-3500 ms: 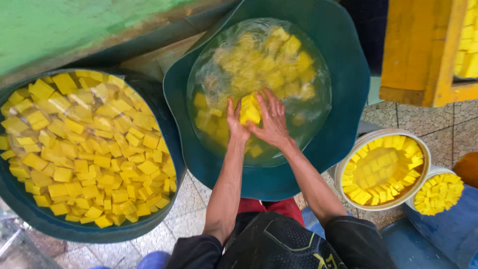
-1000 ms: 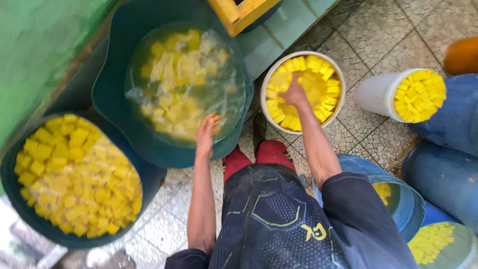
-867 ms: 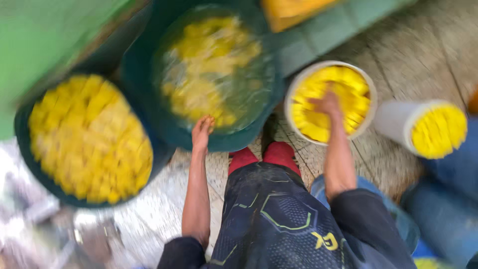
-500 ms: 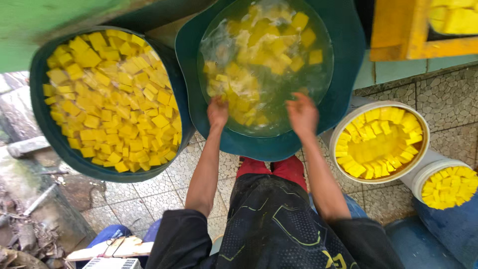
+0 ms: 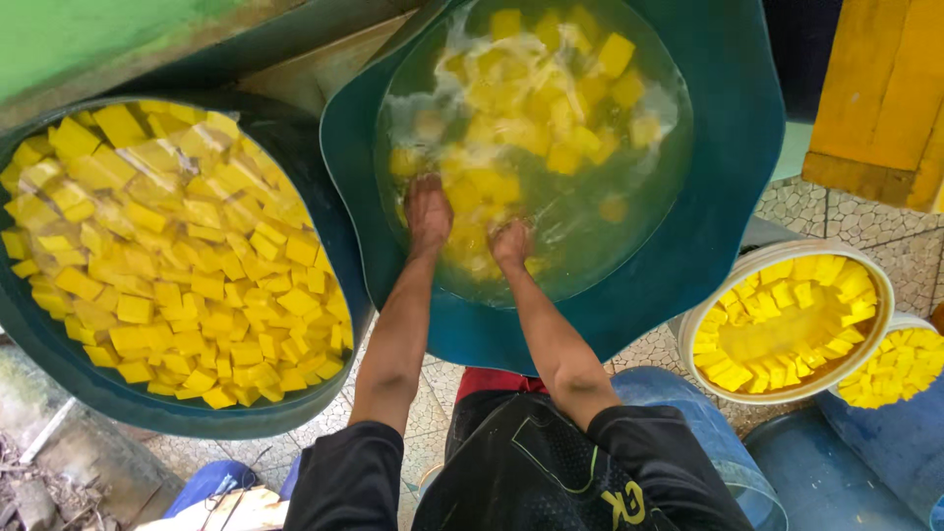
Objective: The person repeatedly scoops yellow mango cubes from a water-filled basin and transfers them into a white bucket. They use both hands to gather and move the cubes, occasionally adjusting the pile in the bucket.
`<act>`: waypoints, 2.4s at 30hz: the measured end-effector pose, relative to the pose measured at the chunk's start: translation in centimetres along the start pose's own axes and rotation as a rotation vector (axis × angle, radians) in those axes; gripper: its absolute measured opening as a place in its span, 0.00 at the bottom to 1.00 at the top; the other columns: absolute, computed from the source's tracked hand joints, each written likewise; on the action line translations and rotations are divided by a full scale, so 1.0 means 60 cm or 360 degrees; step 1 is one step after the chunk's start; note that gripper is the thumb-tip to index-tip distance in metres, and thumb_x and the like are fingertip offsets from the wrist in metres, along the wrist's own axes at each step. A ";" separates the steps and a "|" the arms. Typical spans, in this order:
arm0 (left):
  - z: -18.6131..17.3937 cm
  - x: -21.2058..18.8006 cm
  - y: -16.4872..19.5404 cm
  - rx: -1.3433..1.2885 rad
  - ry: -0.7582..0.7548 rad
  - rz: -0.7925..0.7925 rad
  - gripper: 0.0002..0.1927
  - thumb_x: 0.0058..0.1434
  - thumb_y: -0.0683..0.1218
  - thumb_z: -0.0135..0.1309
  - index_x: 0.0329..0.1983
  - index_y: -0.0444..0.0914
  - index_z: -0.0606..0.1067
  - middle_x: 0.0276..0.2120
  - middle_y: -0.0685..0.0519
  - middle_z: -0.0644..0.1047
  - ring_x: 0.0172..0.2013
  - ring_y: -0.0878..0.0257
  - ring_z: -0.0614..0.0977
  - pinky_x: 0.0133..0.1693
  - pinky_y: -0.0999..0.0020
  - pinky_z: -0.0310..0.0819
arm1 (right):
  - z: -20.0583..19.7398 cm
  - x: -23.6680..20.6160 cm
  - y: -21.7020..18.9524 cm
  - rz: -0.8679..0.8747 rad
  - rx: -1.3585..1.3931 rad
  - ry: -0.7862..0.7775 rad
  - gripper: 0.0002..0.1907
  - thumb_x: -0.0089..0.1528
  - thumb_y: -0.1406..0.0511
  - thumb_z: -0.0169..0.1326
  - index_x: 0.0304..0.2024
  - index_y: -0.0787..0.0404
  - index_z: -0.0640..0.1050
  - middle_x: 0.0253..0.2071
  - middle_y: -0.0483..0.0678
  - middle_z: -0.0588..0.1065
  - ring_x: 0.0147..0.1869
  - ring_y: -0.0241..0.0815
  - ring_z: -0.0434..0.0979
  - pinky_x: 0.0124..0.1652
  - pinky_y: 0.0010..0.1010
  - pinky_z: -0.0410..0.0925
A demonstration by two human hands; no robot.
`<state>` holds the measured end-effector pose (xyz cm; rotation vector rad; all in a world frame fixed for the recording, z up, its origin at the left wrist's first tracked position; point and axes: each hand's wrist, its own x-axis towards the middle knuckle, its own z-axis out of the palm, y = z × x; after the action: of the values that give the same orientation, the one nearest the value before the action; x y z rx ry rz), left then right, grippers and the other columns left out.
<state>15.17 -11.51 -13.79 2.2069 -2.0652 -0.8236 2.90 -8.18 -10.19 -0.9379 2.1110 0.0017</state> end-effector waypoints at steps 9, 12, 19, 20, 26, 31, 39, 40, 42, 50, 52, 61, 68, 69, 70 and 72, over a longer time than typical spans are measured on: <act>0.003 -0.026 0.015 -0.1875 0.0054 -0.0683 0.20 0.57 0.38 0.53 0.55 0.38 0.76 0.49 0.48 0.79 0.48 0.55 0.80 0.50 0.59 0.75 | -0.005 0.006 0.002 -0.0469 0.0907 -0.0087 0.25 0.55 0.62 0.63 0.53 0.62 0.75 0.51 0.58 0.77 0.54 0.56 0.78 0.54 0.42 0.72; -0.006 -0.036 0.028 -0.1923 -0.0253 -0.0842 0.17 0.65 0.47 0.54 0.56 0.39 0.76 0.50 0.52 0.78 0.49 0.60 0.78 0.48 0.62 0.75 | -0.039 -0.011 0.008 -0.0845 0.0697 -0.0128 0.23 0.56 0.66 0.61 0.54 0.61 0.76 0.52 0.57 0.77 0.59 0.55 0.77 0.59 0.42 0.70; -0.025 -0.036 0.082 -0.2784 -0.0938 -0.1387 0.22 0.64 0.59 0.57 0.52 0.41 0.75 0.46 0.50 0.78 0.44 0.52 0.81 0.44 0.48 0.79 | -0.152 0.069 0.012 -0.0994 -0.0083 0.0971 0.32 0.65 0.58 0.62 0.66 0.67 0.69 0.64 0.66 0.69 0.71 0.70 0.61 0.68 0.61 0.53; -0.025 -0.036 0.082 -0.2911 -0.0970 -0.1385 0.21 0.64 0.59 0.56 0.51 0.41 0.76 0.45 0.50 0.78 0.43 0.51 0.82 0.42 0.48 0.78 | -0.158 0.092 0.017 -0.0907 -0.0092 0.0839 0.33 0.65 0.56 0.61 0.66 0.66 0.69 0.63 0.66 0.68 0.69 0.70 0.62 0.65 0.61 0.55; -0.026 -0.026 0.090 -0.3337 -0.0725 -0.1342 0.16 0.64 0.57 0.53 0.48 0.44 0.75 0.44 0.52 0.79 0.43 0.51 0.82 0.39 0.45 0.76 | -0.144 0.179 0.022 -0.0575 -0.0274 0.0390 0.29 0.57 0.57 0.60 0.60 0.58 0.74 0.58 0.60 0.73 0.65 0.66 0.70 0.61 0.56 0.63; -0.028 -0.010 0.096 -0.3436 -0.0712 -0.1254 0.18 0.63 0.54 0.51 0.50 0.42 0.76 0.45 0.50 0.80 0.46 0.52 0.82 0.47 0.47 0.79 | -0.143 0.148 0.015 -0.0905 0.0012 0.0842 0.24 0.61 0.59 0.64 0.56 0.64 0.78 0.52 0.64 0.74 0.57 0.67 0.71 0.56 0.55 0.63; 0.011 0.008 0.094 -0.3420 -0.0396 -0.1110 0.19 0.73 0.55 0.48 0.58 0.38 0.74 0.52 0.49 0.77 0.52 0.53 0.79 0.52 0.54 0.73 | -0.147 0.033 -0.008 -0.1325 0.0115 0.0006 0.22 0.59 0.58 0.63 0.55 0.56 0.79 0.57 0.54 0.73 0.64 0.58 0.71 0.62 0.48 0.66; 0.013 0.006 0.095 -0.3416 -0.0373 -0.1101 0.20 0.73 0.55 0.47 0.59 0.37 0.73 0.54 0.49 0.77 0.54 0.53 0.78 0.55 0.53 0.73 | -0.141 0.029 -0.014 -0.1398 0.0034 0.0083 0.30 0.58 0.56 0.64 0.59 0.60 0.74 0.61 0.58 0.70 0.65 0.62 0.68 0.61 0.51 0.64; 0.010 -0.005 0.098 -0.3542 -0.0566 -0.1128 0.25 0.72 0.57 0.45 0.63 0.35 0.72 0.58 0.46 0.76 0.58 0.51 0.77 0.59 0.54 0.73 | -0.132 0.023 -0.024 -0.1556 -0.0126 0.0256 0.46 0.56 0.52 0.65 0.69 0.68 0.63 0.68 0.68 0.63 0.68 0.70 0.62 0.59 0.57 0.59; -0.017 -0.016 0.089 -0.3261 -0.1000 -0.0919 0.28 0.72 0.61 0.41 0.69 0.42 0.66 0.62 0.48 0.73 0.58 0.52 0.77 0.57 0.47 0.72 | -0.162 0.051 -0.023 -0.1392 -0.0253 -0.0457 0.40 0.52 0.53 0.67 0.64 0.56 0.69 0.60 0.58 0.71 0.66 0.61 0.67 0.62 0.55 0.58; -0.013 -0.014 0.081 -0.3450 -0.1120 -0.0711 0.26 0.75 0.58 0.45 0.68 0.38 0.68 0.59 0.42 0.74 0.56 0.46 0.78 0.55 0.40 0.75 | -0.171 0.089 -0.027 -0.1236 0.0070 -0.0318 0.31 0.54 0.54 0.64 0.57 0.57 0.74 0.57 0.55 0.75 0.63 0.56 0.72 0.60 0.50 0.65; -0.005 -0.012 0.066 -0.3837 -0.0866 -0.0834 0.23 0.72 0.52 0.49 0.66 0.35 0.69 0.61 0.41 0.75 0.61 0.41 0.76 0.55 0.45 0.75 | -0.111 0.240 -0.041 -0.0210 -0.0484 0.0342 0.23 0.60 0.58 0.57 0.56 0.60 0.77 0.62 0.62 0.71 0.69 0.63 0.69 0.62 0.53 0.63; -0.011 0.001 0.063 -0.4056 -0.0688 -0.0843 0.22 0.71 0.51 0.50 0.62 0.32 0.72 0.56 0.40 0.77 0.57 0.44 0.78 0.55 0.47 0.74 | -0.088 0.203 -0.067 -0.0547 -0.0516 0.0453 0.33 0.60 0.61 0.60 0.65 0.60 0.67 0.65 0.59 0.67 0.69 0.64 0.64 0.65 0.66 0.52; -0.006 0.005 0.062 -0.4047 -0.0637 -0.0902 0.20 0.70 0.50 0.51 0.61 0.34 0.72 0.56 0.42 0.78 0.56 0.46 0.78 0.55 0.48 0.74 | -0.091 0.192 -0.071 -0.0505 -0.0423 0.0279 0.33 0.62 0.60 0.60 0.66 0.62 0.65 0.64 0.58 0.68 0.69 0.62 0.65 0.66 0.67 0.50; 0.000 0.008 0.060 -0.4035 -0.0590 -0.0967 0.19 0.69 0.48 0.51 0.60 0.35 0.73 0.55 0.44 0.78 0.55 0.47 0.79 0.55 0.49 0.74 | -0.096 0.179 -0.072 -0.0557 -0.0245 0.0301 0.33 0.61 0.62 0.59 0.67 0.62 0.65 0.64 0.59 0.68 0.68 0.62 0.66 0.65 0.64 0.53; 0.012 0.015 0.058 -0.3940 -0.0533 -0.1029 0.16 0.69 0.48 0.52 0.58 0.37 0.73 0.53 0.46 0.79 0.53 0.49 0.79 0.54 0.49 0.74 | -0.107 0.148 -0.069 -0.0652 0.0114 0.0347 0.36 0.59 0.68 0.57 0.70 0.61 0.64 0.64 0.59 0.69 0.66 0.61 0.69 0.63 0.59 0.57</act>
<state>11.65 -12.55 -13.50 0.7648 0.5520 -1.8565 -2.36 -18.62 -10.61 -1.3609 2.0580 -0.3979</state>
